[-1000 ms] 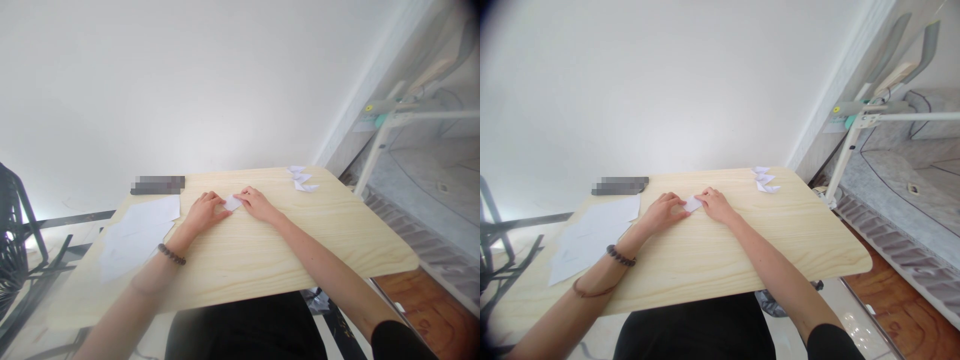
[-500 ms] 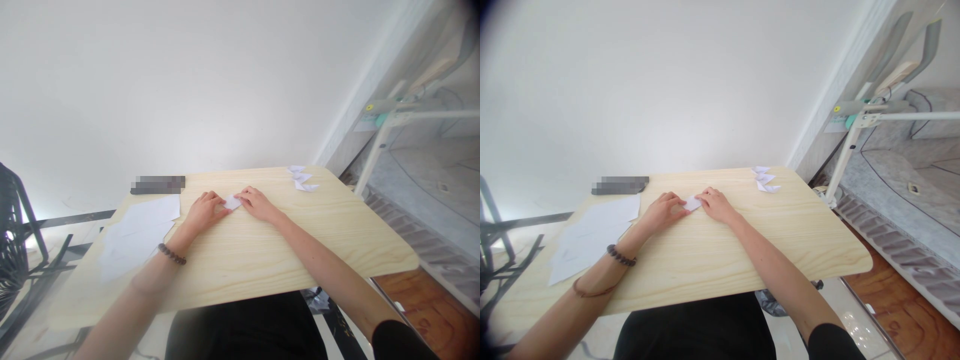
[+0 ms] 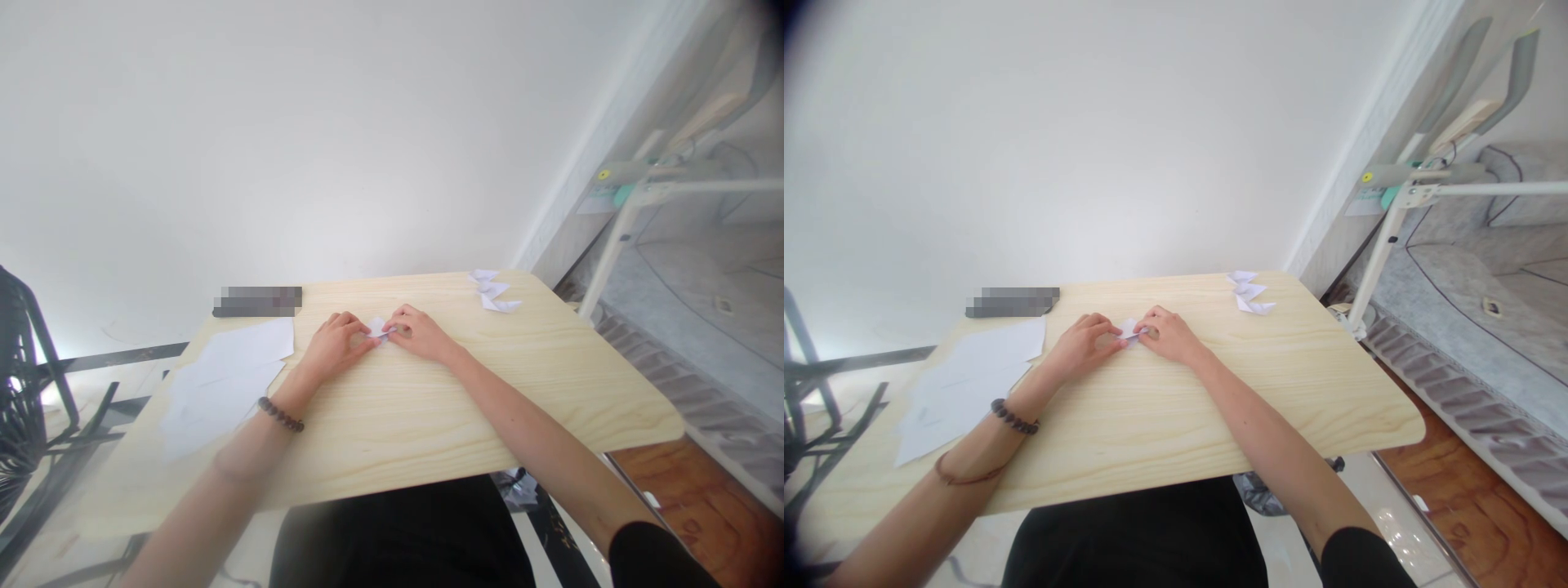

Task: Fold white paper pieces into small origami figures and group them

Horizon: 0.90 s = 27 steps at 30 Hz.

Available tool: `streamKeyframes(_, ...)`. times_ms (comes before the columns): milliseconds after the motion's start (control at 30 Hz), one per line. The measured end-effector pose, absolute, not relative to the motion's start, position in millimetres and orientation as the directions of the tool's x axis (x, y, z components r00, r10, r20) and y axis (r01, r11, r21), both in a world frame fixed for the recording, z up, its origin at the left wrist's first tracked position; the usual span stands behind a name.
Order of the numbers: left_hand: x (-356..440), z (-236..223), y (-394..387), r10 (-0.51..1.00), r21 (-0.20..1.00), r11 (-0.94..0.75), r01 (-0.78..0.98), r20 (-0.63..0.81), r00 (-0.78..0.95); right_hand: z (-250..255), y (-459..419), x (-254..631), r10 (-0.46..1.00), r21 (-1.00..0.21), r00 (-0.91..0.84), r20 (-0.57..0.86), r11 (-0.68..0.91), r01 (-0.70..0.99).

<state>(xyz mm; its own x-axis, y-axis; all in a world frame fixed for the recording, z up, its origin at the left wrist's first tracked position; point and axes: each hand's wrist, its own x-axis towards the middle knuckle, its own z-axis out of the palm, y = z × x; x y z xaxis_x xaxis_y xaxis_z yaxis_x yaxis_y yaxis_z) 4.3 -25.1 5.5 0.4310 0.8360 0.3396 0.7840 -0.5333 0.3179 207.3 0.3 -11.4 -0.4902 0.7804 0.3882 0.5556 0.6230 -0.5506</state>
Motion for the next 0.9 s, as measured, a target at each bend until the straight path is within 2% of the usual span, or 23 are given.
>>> streamKeyframes(167, 3.3, 3.9, -24.1, 0.829, 0.342, -0.546, 0.765, 0.354, 0.433, -9.8, 1.1, 207.9, 0.808, -0.672, -0.439, 0.394, 0.579, 0.462)
streamKeyframes(333, 4.0, 3.0, -21.2, 0.841, 0.412, -0.529, 0.741, 0.367, 0.397, -7.7, 0.8, 206.4, 0.791, -0.715, -0.429, 0.436, 0.594, 0.368)
streamKeyframes(500, 5.3, 4.9, -21.2, 0.891, 0.641, -0.453, 0.62, 0.311, 0.33, -5.1, -1.9, 203.1, 0.756, -0.734, -0.401, 0.518, 0.633, 0.244)
streamKeyframes(633, 6.5, 6.9, -22.7, 0.905, 0.794, -0.407, 0.451, 0.283, 0.319, -4.8, -3.3, 200.8, 0.77, -0.772, -0.384, 0.509, 0.606, 0.191)
streamKeyframes(767, 8.6, 9.2, -24.6, 0.905, 0.829, -0.402, 0.388, 0.297, 0.303, -6.5, -2.7, 199.6, 0.799, -0.818, -0.384, 0.463, 0.552, 0.161)
streamKeyframes(900, 8.5, 11.0, -25.0, 0.908, 0.844, -0.391, 0.368, 0.289, 0.303, -8.1, -1.1, 199.9, 0.834, -0.834, -0.36, 0.417, 0.509, 0.213)
